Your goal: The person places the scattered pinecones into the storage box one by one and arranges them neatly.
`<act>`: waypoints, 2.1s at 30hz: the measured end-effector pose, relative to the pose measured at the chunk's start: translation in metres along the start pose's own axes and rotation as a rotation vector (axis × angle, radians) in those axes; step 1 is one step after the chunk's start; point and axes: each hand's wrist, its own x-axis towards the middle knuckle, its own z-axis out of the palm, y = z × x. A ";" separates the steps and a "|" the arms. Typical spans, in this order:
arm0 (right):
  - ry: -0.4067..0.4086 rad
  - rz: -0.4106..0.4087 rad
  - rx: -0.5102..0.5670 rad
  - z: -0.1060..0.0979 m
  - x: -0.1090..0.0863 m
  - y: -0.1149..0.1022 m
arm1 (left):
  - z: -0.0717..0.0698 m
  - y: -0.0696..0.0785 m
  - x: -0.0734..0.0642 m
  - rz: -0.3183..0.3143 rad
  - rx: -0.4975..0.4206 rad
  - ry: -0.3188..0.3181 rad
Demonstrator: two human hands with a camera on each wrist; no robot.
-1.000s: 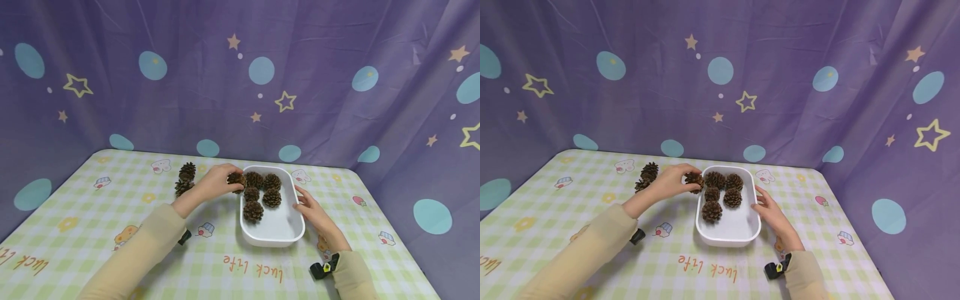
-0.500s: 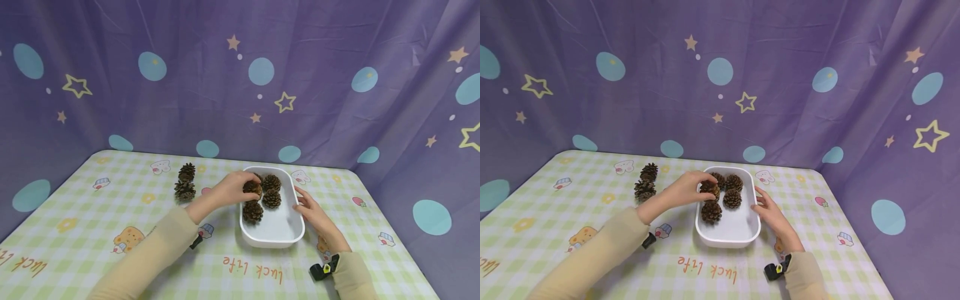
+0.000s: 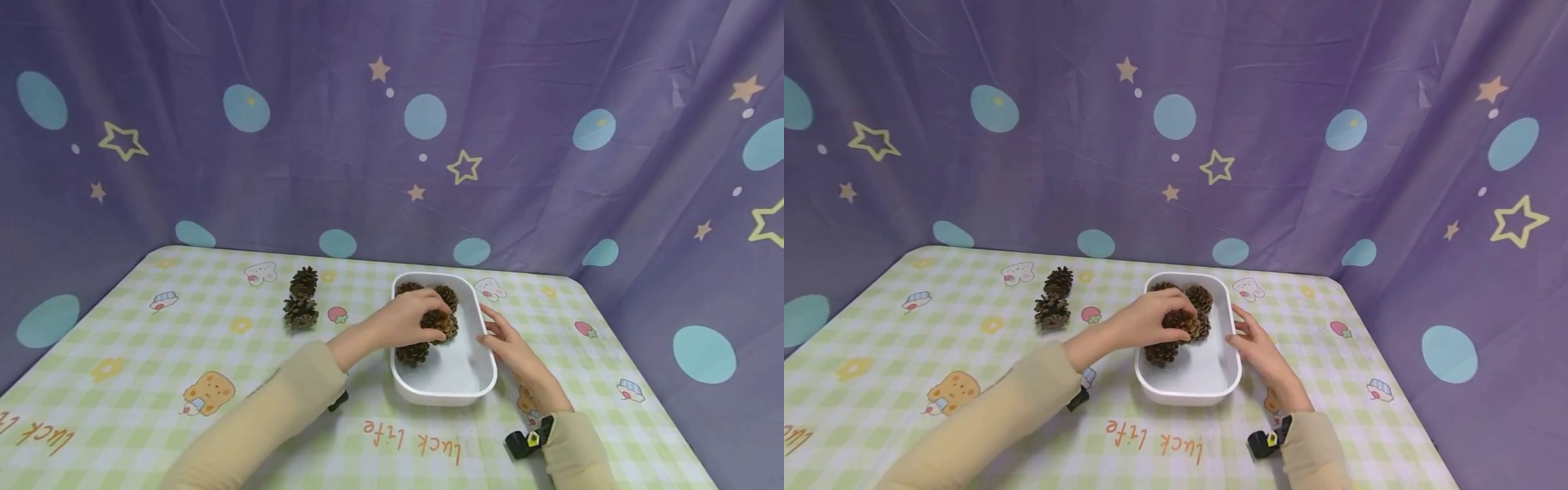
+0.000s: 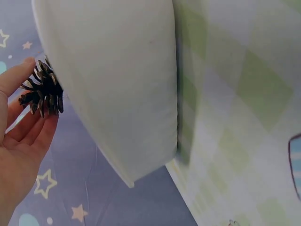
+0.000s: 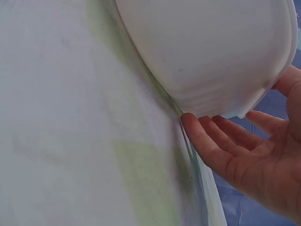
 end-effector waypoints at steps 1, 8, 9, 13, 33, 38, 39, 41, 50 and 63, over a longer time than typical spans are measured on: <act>0.000 -0.004 -0.001 0.001 0.000 0.000 | 0.001 0.001 0.000 0.000 -0.003 -0.005; -0.019 -0.060 -0.009 0.002 -0.003 -0.001 | 0.009 0.005 0.004 0.002 0.007 -0.062; -0.024 -0.071 -0.010 0.002 -0.004 -0.001 | 0.010 0.006 0.005 0.002 0.013 -0.074; -0.032 -0.080 -0.010 0.002 -0.004 -0.001 | 0.015 0.007 0.009 0.006 0.031 -0.117; -0.001 -0.003 -0.019 0.001 -0.001 0.000 | 0.031 0.006 0.017 0.022 0.046 -0.253; -0.006 -0.001 -0.027 0.002 -0.003 -0.002 | 0.032 0.005 0.017 0.022 0.050 -0.268; -0.011 -0.007 -0.032 0.003 -0.004 -0.004 | 0.033 0.005 0.017 0.022 0.052 -0.266; -0.021 -0.028 -0.039 0.005 -0.008 -0.009 | 0.033 0.005 0.017 0.022 0.054 -0.258; 0.000 -0.022 -0.038 0.004 -0.006 -0.008 | 0.035 0.007 0.017 0.052 0.038 -0.275; 0.000 -0.002 -0.023 0.001 -0.001 -0.001 | 0.038 0.002 0.017 -0.023 0.065 -0.244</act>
